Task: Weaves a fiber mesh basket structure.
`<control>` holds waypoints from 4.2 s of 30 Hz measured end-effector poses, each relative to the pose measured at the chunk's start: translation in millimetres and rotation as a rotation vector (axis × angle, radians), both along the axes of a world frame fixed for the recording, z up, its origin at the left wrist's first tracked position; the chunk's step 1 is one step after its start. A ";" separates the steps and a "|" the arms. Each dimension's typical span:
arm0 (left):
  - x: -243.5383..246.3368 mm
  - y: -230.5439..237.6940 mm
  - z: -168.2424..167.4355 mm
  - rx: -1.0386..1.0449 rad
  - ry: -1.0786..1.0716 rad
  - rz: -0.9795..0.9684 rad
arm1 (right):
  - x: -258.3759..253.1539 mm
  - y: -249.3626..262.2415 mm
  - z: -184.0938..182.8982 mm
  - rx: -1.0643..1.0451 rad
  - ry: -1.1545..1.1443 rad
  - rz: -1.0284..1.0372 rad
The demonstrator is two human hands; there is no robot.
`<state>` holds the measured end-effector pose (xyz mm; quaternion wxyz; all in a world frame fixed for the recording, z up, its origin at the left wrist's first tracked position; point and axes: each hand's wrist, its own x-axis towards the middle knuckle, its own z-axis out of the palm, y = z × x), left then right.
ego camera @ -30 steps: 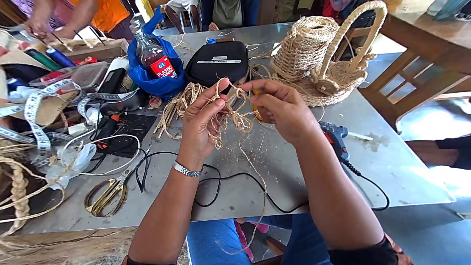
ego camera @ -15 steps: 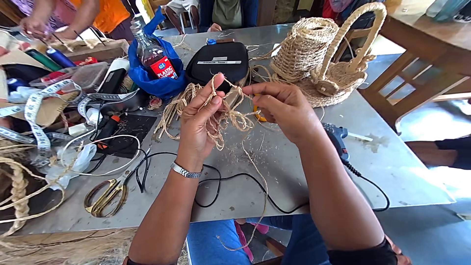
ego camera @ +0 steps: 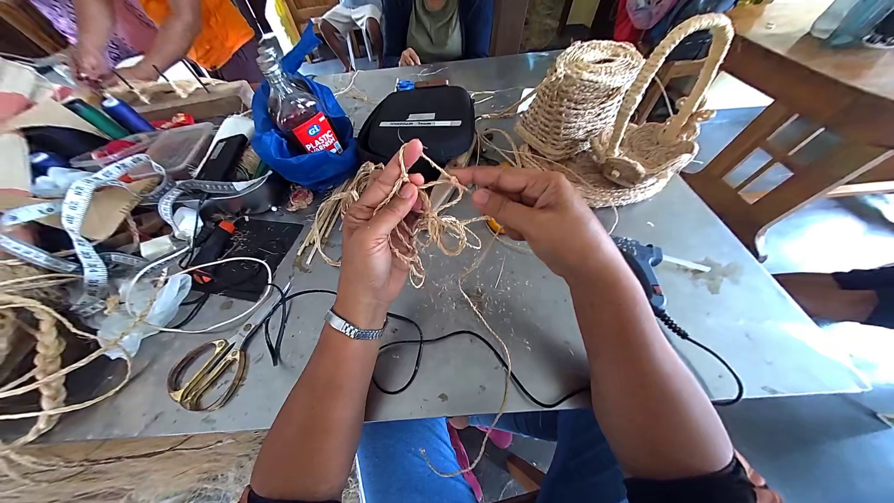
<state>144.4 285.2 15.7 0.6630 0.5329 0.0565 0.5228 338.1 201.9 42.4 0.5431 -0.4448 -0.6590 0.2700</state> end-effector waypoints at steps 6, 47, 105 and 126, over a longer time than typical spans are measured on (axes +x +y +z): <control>-0.8 0.7 0.4 -0.005 -0.029 -0.003 | 2.5 -1.1 1.2 -0.023 -0.041 0.033; -1.2 -10.9 7.5 0.714 0.506 0.445 | 0.3 -2.9 -3.8 0.271 -0.373 -0.300; 15.3 -17.7 -6.5 0.844 0.636 0.404 | -1.0 -2.7 -4.3 0.305 -0.287 -0.584; -2.6 -2.3 4.2 0.107 0.394 -0.210 | 10.6 8.2 -6.1 0.005 0.334 -0.297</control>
